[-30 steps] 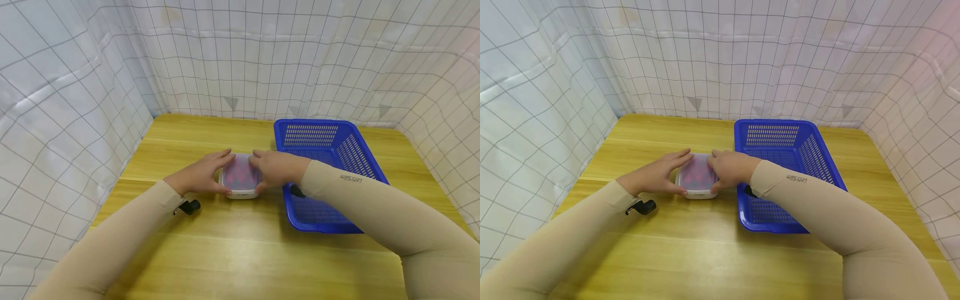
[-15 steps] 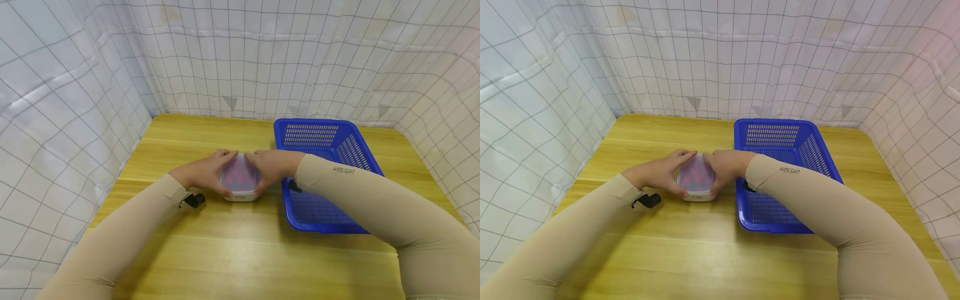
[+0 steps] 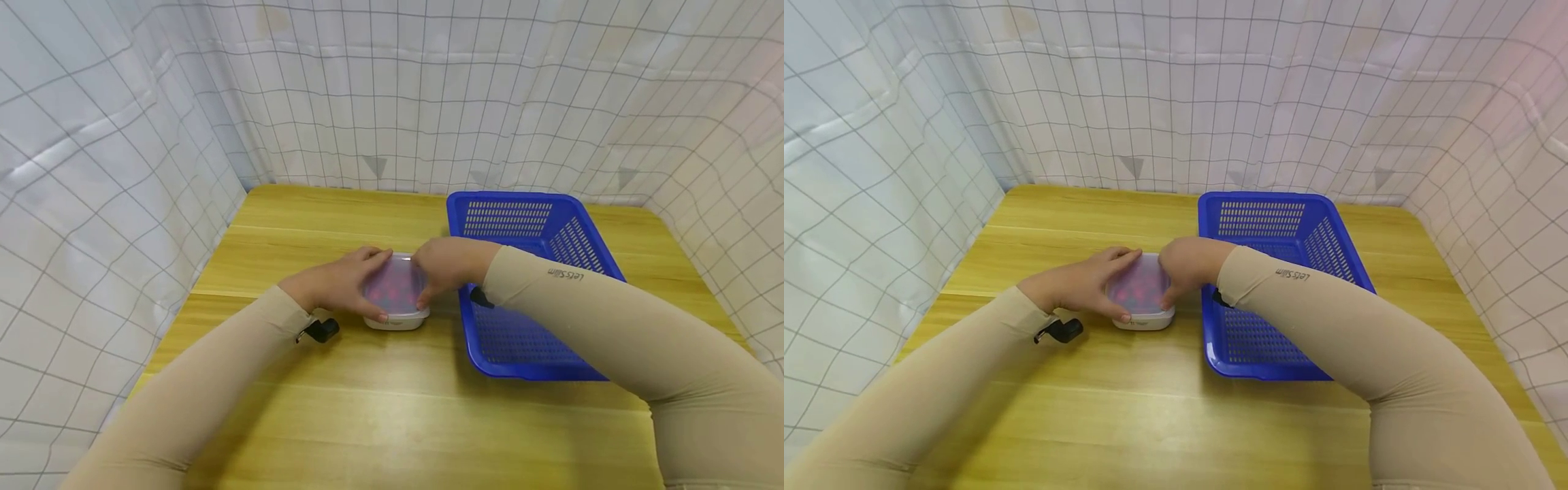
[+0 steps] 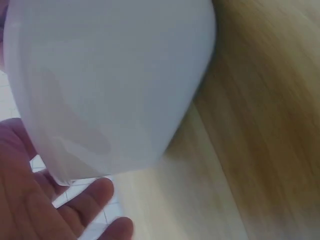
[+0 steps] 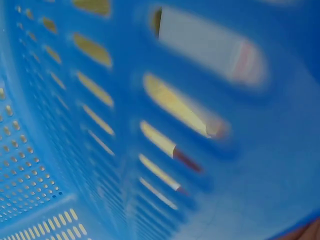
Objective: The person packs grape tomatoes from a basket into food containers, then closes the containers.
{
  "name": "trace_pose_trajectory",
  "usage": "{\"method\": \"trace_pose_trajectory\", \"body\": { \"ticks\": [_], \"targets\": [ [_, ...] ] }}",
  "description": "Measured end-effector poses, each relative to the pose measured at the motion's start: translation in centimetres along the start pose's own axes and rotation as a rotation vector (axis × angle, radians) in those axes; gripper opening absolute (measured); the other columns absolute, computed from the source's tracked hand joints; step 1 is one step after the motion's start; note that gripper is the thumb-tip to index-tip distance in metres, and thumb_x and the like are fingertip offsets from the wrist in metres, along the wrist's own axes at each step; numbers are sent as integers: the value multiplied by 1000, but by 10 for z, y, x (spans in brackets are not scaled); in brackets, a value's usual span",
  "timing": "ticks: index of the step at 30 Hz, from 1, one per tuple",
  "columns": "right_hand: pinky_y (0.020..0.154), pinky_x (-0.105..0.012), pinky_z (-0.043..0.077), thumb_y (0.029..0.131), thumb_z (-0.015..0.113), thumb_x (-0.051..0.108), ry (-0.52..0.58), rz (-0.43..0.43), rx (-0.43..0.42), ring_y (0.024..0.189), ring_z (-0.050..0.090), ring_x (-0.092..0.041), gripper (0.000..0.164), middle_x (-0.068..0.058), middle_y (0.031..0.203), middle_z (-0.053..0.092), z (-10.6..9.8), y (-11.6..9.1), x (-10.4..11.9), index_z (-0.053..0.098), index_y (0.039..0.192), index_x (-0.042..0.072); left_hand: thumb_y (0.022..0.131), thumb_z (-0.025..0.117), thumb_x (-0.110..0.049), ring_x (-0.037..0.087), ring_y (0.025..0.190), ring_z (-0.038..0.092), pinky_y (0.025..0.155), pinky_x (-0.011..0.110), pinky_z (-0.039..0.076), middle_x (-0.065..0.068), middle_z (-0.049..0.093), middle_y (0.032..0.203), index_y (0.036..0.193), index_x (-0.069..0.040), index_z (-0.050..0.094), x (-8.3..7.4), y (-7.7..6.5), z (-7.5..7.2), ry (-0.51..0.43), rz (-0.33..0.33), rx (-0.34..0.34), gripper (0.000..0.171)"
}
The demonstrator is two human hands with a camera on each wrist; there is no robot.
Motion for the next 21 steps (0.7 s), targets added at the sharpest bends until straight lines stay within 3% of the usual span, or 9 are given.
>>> {"method": "trace_pose_trajectory", "body": {
  "ticks": [11,21],
  "targets": [
    [93,-43,58,82,84,60,-58,31,15,92,66,-24,63,-6,97,73,2,1,0,72,109,4,75,92,-55,33,148,40,122,50,39,15,27,169,170,-11,15,-11,3,-1,-2,-55,55,130],
    [98,-49,57,80,82,67,-118,102,-13,104,71,-28,70,-7,109,77,4,-4,1,70,115,8,80,85,-63,34,152,37,122,53,39,13,21,171,171,-16,8,-6,5,6,3,-98,60,128]
  ]
}}
Point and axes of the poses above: each hand's wrist, its own y-axis towards the middle knuckle, its own z-axis out of the palm, x = y × z, the point moved 7 cm from there along y, towards the middle knuckle
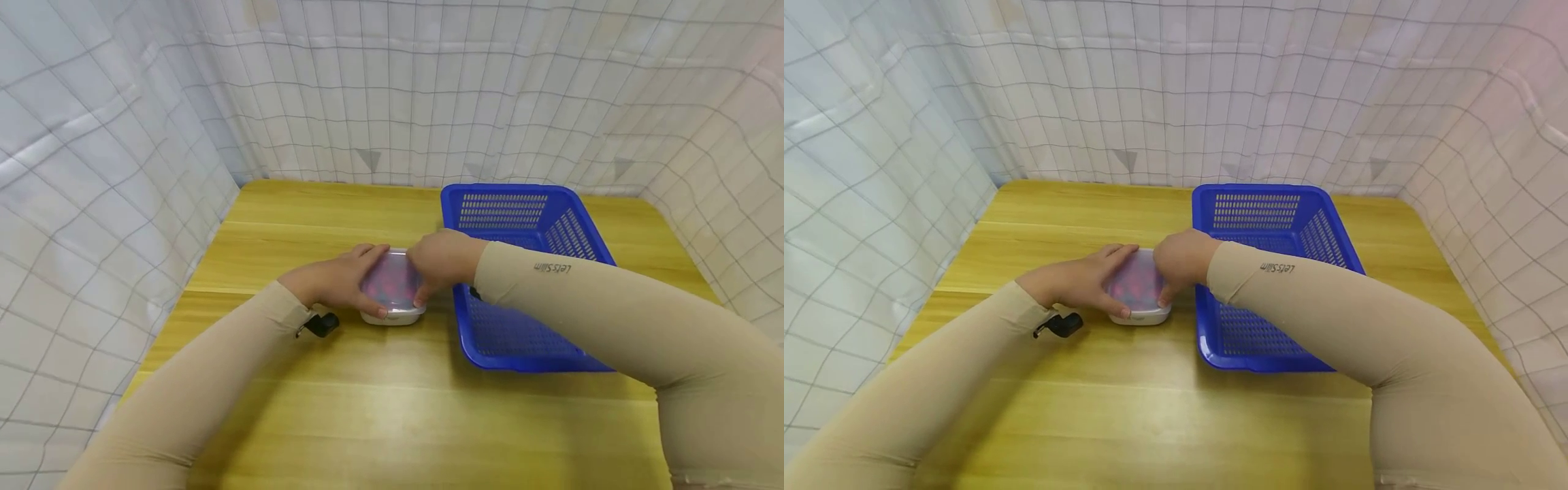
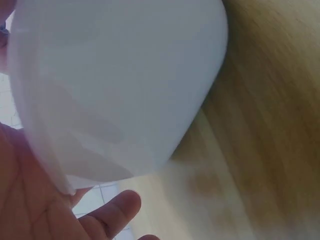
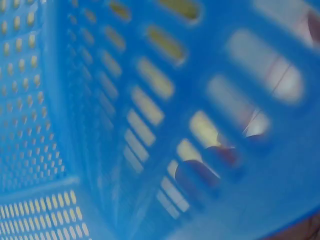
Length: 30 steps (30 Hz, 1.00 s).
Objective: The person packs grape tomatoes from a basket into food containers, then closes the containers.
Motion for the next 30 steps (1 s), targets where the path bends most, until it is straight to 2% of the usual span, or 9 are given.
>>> {"method": "trace_pose_trajectory", "body": {
  "ticks": [6,11,15,22,26,30],
  "targets": [
    [99,-49,57,81,80,70,-9,-6,6,106,71,-29,73,-8,110,77,-2,0,-1,70,119,8,80,79,-72,37,150,38,121,55,40,16,17,173,171,-17,8,1,2,1,-20,-20,-30,128],
    [104,-49,55,81,78,71,4,0,16,113,71,-30,81,-10,116,77,-1,-1,-5,68,129,8,78,83,-69,35,148,40,120,54,41,15,21,171,170,-16,12,-1,3,0,-56,-9,-55,127],
    [112,-53,49,82,79,70,18,-15,10,121,69,-31,85,-13,130,73,2,-1,-6,63,138,8,81,80,-70,38,148,40,120,58,41,16,17,173,171,-18,13,2,3,3,-69,8,-66,123],
    [119,-59,40,83,78,67,57,-38,-9,135,62,-33,96,-14,153,59,7,0,-8,50,156,10,91,74,-63,46,154,32,123,62,34,15,2,177,171,-26,11,10,1,9,-111,38,-49,109],
    [121,-63,35,84,77,68,70,-53,-24,139,59,-34,96,-16,158,53,8,-2,-9,47,160,17,93,74,-58,44,153,35,123,61,34,12,6,177,171,-26,17,14,1,9,-128,55,-68,101],
    [120,-65,36,85,76,67,77,-77,-22,142,57,-36,92,-17,162,47,6,-3,-7,45,161,24,92,74,-60,42,152,39,122,60,37,11,15,177,169,-23,26,16,-1,7,-101,71,-124,97]
  ]
}}
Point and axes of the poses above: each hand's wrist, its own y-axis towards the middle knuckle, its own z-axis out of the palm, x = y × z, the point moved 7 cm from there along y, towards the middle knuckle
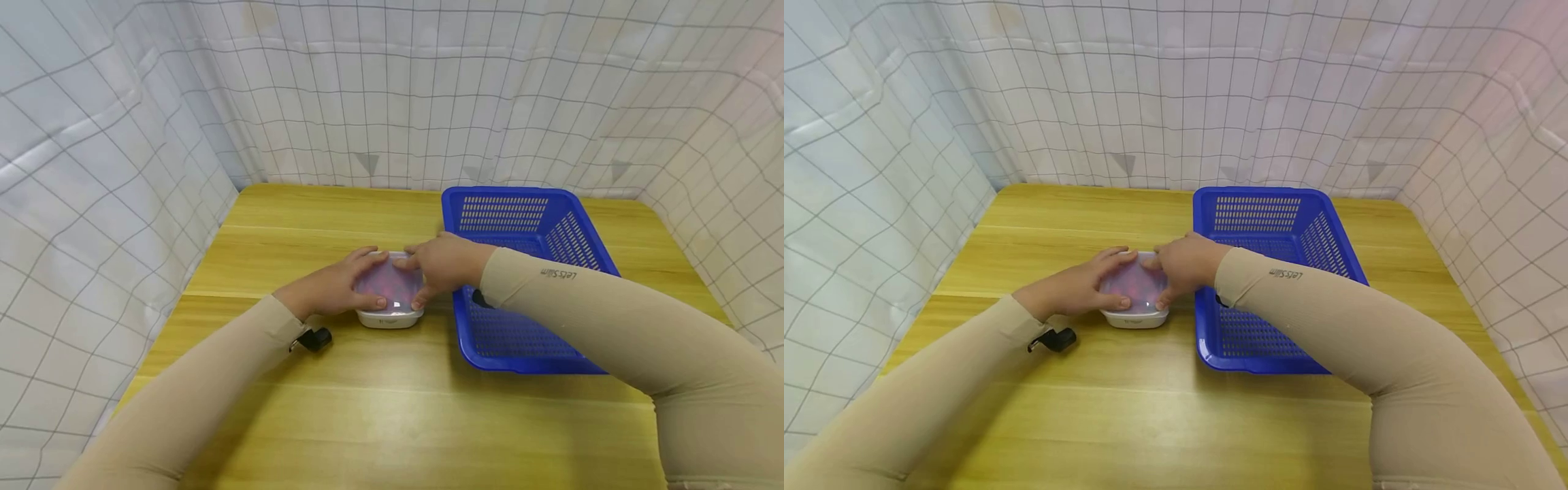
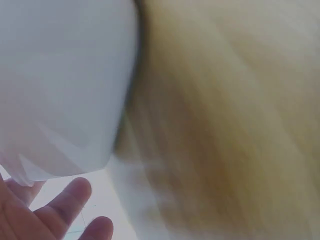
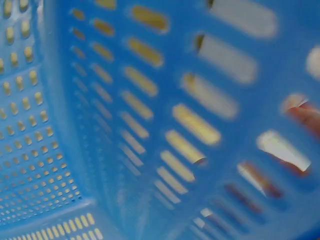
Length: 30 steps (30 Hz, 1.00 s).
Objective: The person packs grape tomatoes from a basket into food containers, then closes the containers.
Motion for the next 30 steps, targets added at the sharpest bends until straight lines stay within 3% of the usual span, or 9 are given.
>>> {"method": "trace_pose_trajectory", "body": {
  "ticks": [4,13,19,30],
  "targets": [
    [119,-63,39,87,75,66,-8,-4,29,143,55,-39,92,-19,164,44,-1,2,3,43,162,25,92,76,-58,41,152,40,122,60,37,10,21,176,166,-21,35,-1,-2,-2,18,7,-44,92],
    [121,-57,41,89,73,65,-29,-13,66,142,54,-43,91,-23,165,40,1,5,6,40,163,24,98,68,-57,44,153,39,122,61,37,12,22,176,164,-23,40,-1,-4,-4,51,-20,-58,79],
    [122,-54,40,93,69,63,-14,-30,80,145,50,-46,86,-25,168,33,6,2,7,36,164,28,99,67,-58,45,154,38,122,62,36,13,21,176,163,-25,41,-2,-5,-2,34,-49,-63,77],
    [125,-52,37,98,68,58,-20,-36,138,147,47,-44,84,-30,167,30,4,2,10,35,165,20,95,71,-58,44,155,36,123,63,35,8,25,176,161,-27,45,-3,-3,-5,-13,-132,-76,77]
  ]
}}
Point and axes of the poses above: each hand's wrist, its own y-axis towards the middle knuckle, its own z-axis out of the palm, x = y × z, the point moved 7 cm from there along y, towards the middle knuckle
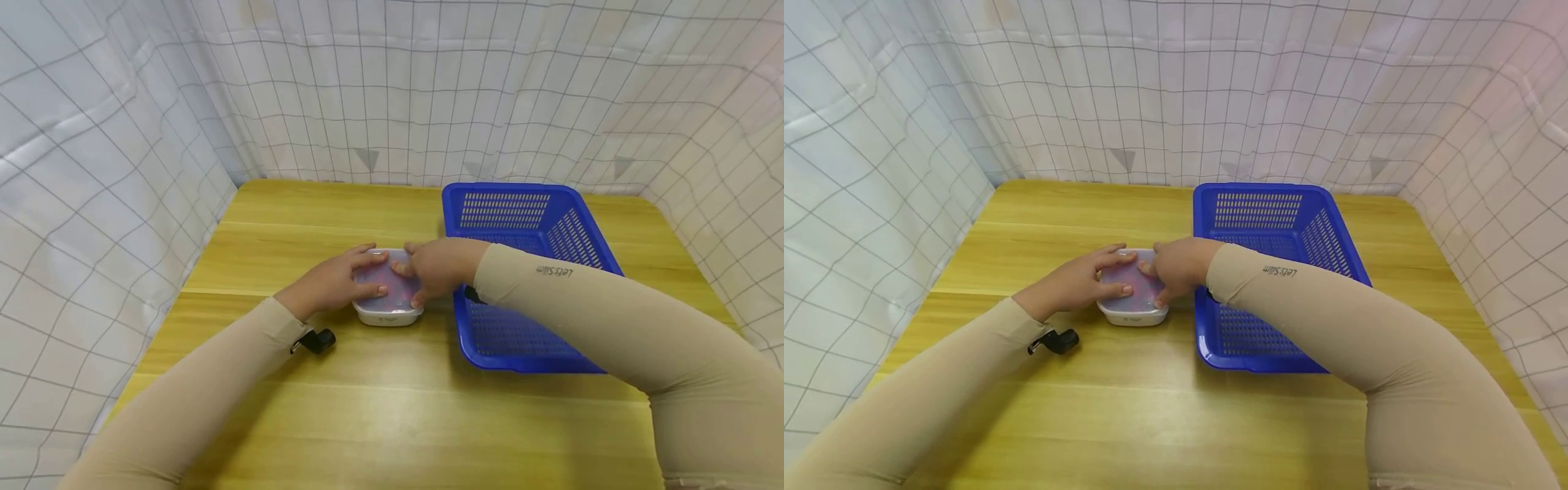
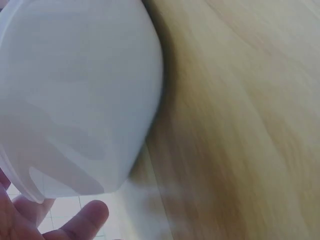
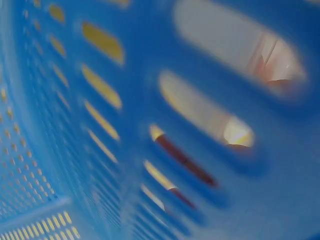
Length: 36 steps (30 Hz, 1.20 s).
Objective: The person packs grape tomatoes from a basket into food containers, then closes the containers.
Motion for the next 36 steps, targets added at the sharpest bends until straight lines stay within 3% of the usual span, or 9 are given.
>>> {"method": "trace_pose_trajectory", "body": {
  "ticks": [7,20,31,36],
  "targets": [
    [123,-53,40,103,59,57,-1,0,-32,147,48,-43,74,-31,164,37,-1,2,1,38,163,20,94,75,-55,42,156,35,124,60,34,7,28,175,160,-27,48,0,4,0,-8,-26,-7,76],
    [120,-52,43,101,63,58,-14,-5,-76,144,52,-42,74,-29,159,46,-2,3,1,44,160,19,94,77,-51,40,155,39,124,58,36,7,31,173,160,-24,48,-4,5,-3,14,-31,14,77],
    [118,-52,46,104,60,55,-16,0,-80,142,55,-40,66,-27,157,50,0,4,3,46,160,23,99,73,-43,39,156,36,125,58,34,9,31,173,159,-21,48,2,8,-2,-69,-26,37,68],
    [114,-53,50,104,60,55,-52,14,-88,138,59,-38,62,-24,153,56,-4,5,3,52,157,24,99,73,-45,39,156,36,125,58,33,8,33,173,159,-22,49,-1,8,-6,-22,-29,25,69]
  ]
}}
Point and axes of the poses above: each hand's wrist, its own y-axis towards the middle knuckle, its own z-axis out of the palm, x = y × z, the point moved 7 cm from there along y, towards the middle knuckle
